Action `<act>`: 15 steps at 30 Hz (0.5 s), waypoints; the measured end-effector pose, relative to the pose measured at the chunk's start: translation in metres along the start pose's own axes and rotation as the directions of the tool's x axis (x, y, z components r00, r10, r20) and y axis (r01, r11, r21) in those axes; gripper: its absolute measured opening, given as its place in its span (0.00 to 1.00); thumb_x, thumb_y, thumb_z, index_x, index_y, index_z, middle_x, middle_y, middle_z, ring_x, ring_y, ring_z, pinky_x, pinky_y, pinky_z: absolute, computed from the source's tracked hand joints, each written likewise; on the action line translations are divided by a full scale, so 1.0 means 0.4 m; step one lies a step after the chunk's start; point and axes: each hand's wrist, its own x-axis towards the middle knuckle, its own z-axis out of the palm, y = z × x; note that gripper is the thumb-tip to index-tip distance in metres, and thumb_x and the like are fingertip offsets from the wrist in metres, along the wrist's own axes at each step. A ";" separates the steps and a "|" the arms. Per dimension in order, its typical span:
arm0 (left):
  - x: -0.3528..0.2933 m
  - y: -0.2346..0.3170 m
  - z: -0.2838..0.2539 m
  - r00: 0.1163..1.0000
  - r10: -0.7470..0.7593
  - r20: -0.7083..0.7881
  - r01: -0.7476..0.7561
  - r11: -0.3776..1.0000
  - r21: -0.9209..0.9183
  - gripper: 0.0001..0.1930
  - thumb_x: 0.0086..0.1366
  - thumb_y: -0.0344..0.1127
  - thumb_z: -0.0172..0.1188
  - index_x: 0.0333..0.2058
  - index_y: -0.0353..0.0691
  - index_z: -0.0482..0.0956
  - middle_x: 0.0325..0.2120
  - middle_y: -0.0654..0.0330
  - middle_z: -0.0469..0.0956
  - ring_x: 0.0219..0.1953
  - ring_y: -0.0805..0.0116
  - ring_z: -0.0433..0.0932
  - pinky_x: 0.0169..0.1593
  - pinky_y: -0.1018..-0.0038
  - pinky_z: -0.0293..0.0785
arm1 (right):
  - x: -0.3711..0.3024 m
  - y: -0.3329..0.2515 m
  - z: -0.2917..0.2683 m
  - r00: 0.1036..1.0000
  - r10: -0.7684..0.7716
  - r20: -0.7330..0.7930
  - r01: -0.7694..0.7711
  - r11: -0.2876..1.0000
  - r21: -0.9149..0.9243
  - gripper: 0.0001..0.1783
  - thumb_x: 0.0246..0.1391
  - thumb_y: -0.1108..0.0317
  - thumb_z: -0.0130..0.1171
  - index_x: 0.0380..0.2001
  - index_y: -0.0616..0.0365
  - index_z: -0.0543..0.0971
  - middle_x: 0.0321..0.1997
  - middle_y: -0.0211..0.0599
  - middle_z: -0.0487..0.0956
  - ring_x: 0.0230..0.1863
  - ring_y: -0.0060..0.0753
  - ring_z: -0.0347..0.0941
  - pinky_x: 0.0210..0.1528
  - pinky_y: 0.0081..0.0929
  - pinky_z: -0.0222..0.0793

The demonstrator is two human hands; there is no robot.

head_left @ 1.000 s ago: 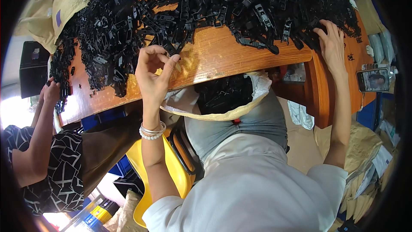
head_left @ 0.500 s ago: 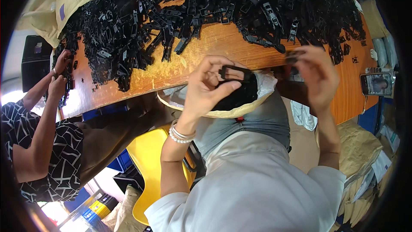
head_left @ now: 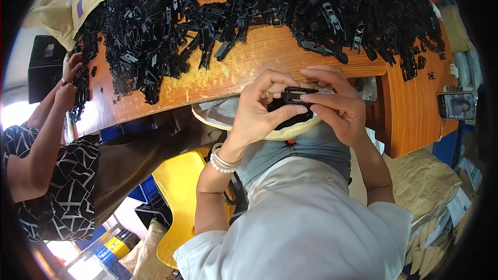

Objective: Assemble small black plastic components at a factory workbench.

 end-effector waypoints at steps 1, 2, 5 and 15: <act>0.002 -0.003 -0.001 1.000 -0.018 0.015 0.018 1.000 0.017 0.16 0.49 0.17 0.57 0.38 0.32 0.65 0.32 0.54 0.76 0.34 0.72 0.75 0.39 0.80 0.72 | -0.001 0.000 -0.004 1.000 -0.002 0.000 0.002 1.000 -0.002 0.14 0.37 0.77 0.59 0.33 0.56 0.80 0.44 0.40 0.73 0.47 0.40 0.66 0.46 0.29 0.63; 0.005 -0.007 0.000 1.000 -0.015 0.016 0.014 1.000 0.017 0.16 0.49 0.17 0.57 0.38 0.32 0.65 0.32 0.54 0.76 0.34 0.72 0.75 0.39 0.80 0.72 | -0.002 0.000 -0.008 1.000 -0.018 0.023 0.018 1.000 -0.012 0.14 0.37 0.77 0.59 0.33 0.56 0.79 0.45 0.40 0.72 0.46 0.40 0.67 0.44 0.28 0.64; 0.026 -0.027 0.005 0.994 -0.085 0.068 0.097 0.976 -0.197 0.13 0.53 0.22 0.57 0.38 0.31 0.67 0.31 0.53 0.76 0.33 0.71 0.76 0.37 0.78 0.73 | -0.030 0.016 -0.015 0.998 -0.041 -0.048 0.040 0.999 -0.020 0.14 0.39 0.78 0.58 0.34 0.57 0.78 0.45 0.41 0.72 0.45 0.37 0.67 0.41 0.25 0.65; 0.174 -0.101 0.058 0.921 0.348 0.175 -0.240 0.153 0.959 0.10 0.50 0.28 0.57 0.33 0.34 0.72 0.30 0.54 0.70 0.30 0.55 0.73 0.30 0.68 0.68 | -0.109 0.066 -0.040 0.736 0.408 -0.540 -0.206 0.896 0.394 0.10 0.52 0.75 0.48 0.35 0.71 0.73 0.33 0.35 0.72 0.28 0.19 0.64 0.28 0.15 0.58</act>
